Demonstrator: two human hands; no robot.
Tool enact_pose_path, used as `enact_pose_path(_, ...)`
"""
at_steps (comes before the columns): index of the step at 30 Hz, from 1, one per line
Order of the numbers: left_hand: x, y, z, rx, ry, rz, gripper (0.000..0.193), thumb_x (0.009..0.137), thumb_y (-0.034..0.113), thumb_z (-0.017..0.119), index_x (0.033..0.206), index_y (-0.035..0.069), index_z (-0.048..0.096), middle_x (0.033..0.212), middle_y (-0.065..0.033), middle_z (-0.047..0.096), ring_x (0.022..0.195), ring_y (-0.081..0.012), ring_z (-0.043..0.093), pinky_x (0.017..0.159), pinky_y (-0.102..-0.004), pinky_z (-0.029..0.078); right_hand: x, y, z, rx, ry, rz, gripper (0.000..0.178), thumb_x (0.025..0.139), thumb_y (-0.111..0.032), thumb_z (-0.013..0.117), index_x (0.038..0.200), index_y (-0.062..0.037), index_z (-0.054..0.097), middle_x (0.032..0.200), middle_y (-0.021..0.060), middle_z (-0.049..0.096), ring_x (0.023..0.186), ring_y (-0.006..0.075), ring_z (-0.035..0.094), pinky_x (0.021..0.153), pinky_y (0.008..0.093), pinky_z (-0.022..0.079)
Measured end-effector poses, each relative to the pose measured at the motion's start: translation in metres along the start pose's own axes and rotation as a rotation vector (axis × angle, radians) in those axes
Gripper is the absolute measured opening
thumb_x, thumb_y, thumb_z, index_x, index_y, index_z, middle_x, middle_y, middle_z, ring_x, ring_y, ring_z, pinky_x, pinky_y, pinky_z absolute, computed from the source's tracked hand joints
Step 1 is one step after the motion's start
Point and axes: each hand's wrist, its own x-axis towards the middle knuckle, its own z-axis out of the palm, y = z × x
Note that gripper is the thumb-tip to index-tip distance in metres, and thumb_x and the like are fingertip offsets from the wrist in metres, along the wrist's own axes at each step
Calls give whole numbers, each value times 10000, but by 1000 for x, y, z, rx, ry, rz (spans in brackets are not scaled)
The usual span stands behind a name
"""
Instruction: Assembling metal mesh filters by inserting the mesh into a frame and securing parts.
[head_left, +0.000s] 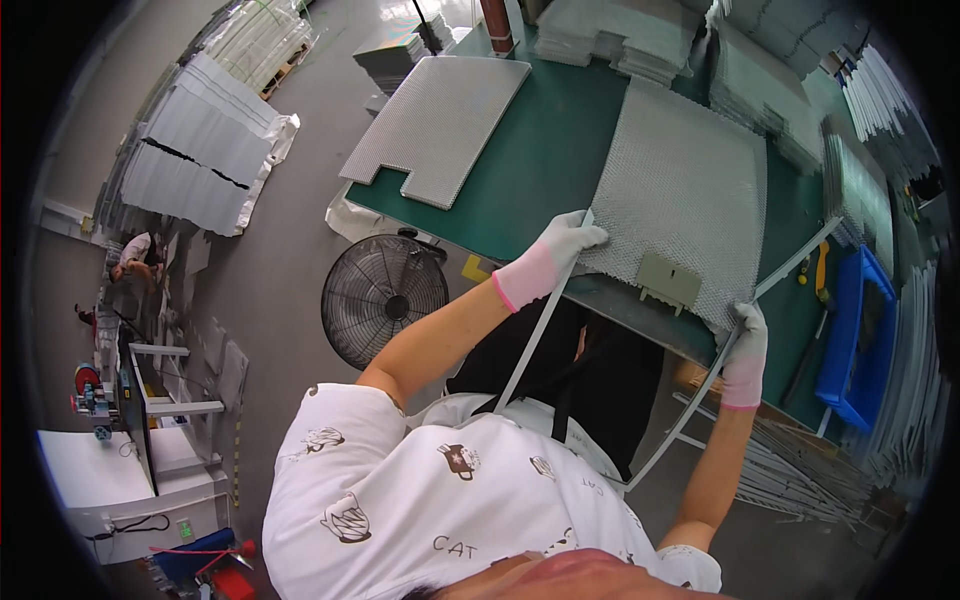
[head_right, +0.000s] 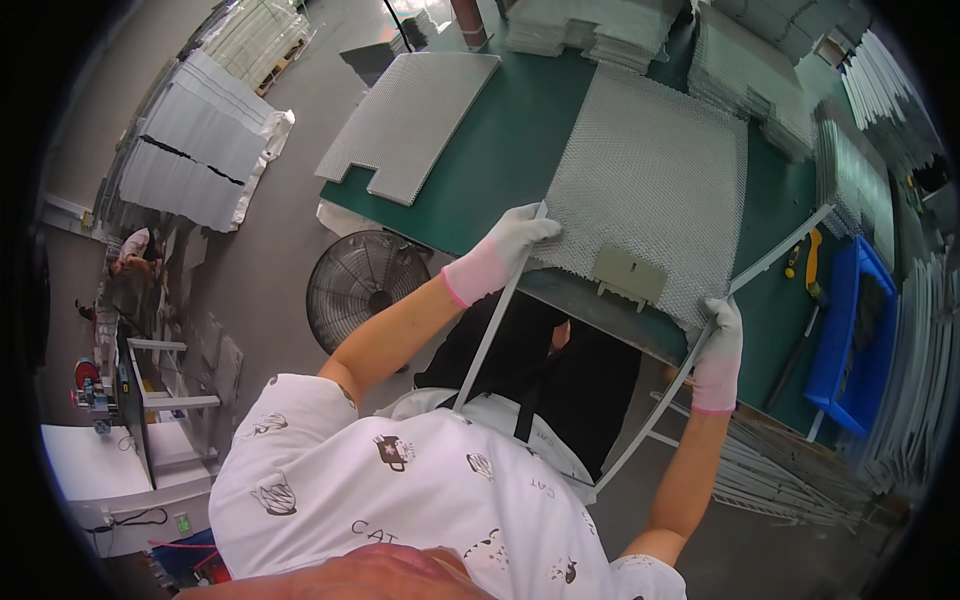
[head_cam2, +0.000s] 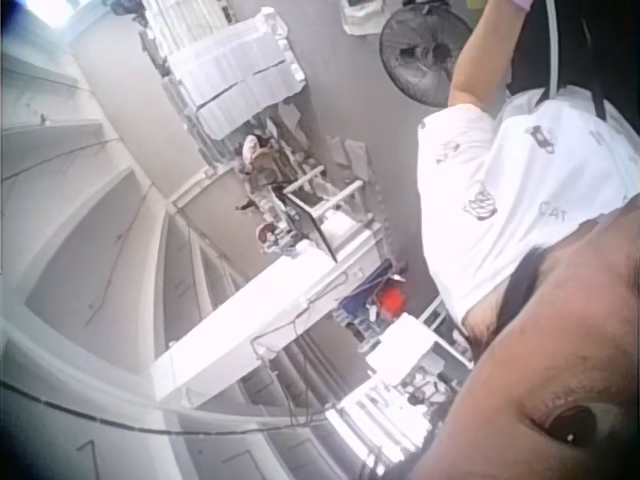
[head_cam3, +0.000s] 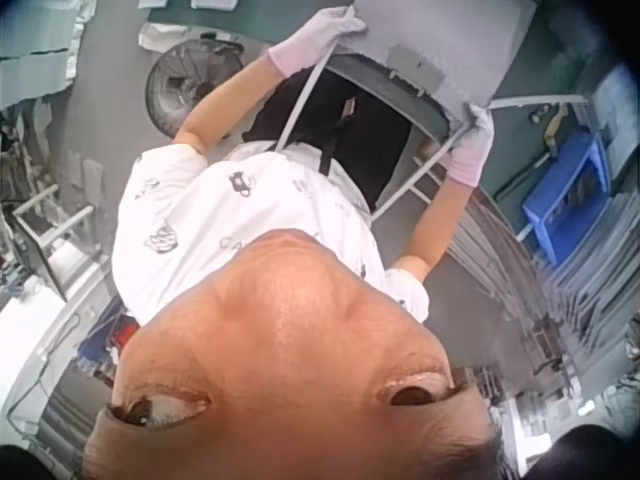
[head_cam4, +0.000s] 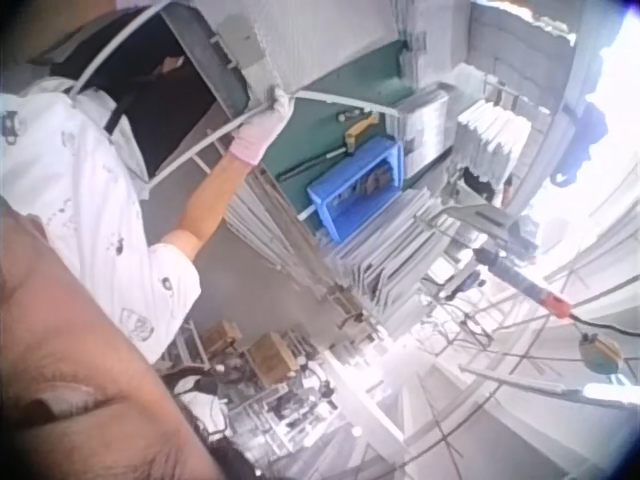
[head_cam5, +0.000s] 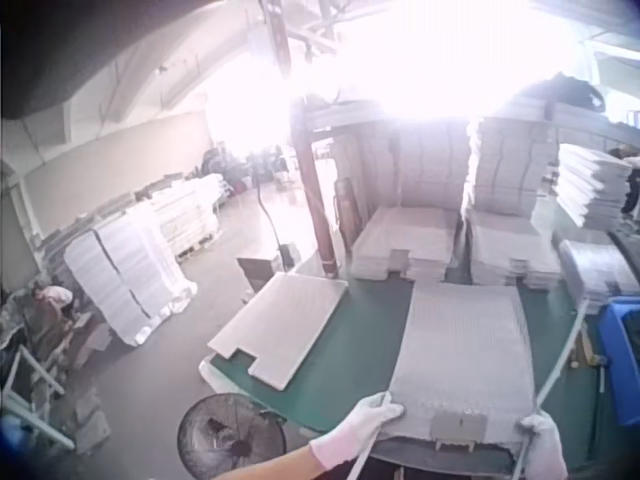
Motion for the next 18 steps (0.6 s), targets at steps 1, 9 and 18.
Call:
enact_pose_path(1, 0, -3, 5, 149, 127, 52, 372, 896, 179, 606, 1138, -95, 537, 1073, -132, 602, 1017, -191, 592, 935, -302, 456, 3, 2, 1, 2, -1, -4, 422, 770, -40, 471, 1188, 16, 501, 1001, 85, 590, 838, 191, 647, 697, 307, 609)
enact_pose_path(9, 6, 9, 13, 140, 86, 61, 462, 916, 220, 609, 1236, -98, 508, 1146, -136, 608, 1035, -174, 587, 931, -290, 455, 6, -5, 7, -235, 151, 78, 305, 795, -186, 588, 1089, -105, 601, 974, -6, 611, 727, 129, 571, 575, 308, 468)
enact_pose_path(18, -1, 8, 3, 303, 94, 124, 345, 924, 238, 607, 1070, -73, 575, 952, -44, 626, 887, -103, 568, 840, -276, 464, 18, 3, -7, -155, -173, -63, 447, 861, -52, 603, 1260, 85, 453, 1097, 103, 577, 1020, 182, 575, 939, 309, 442)
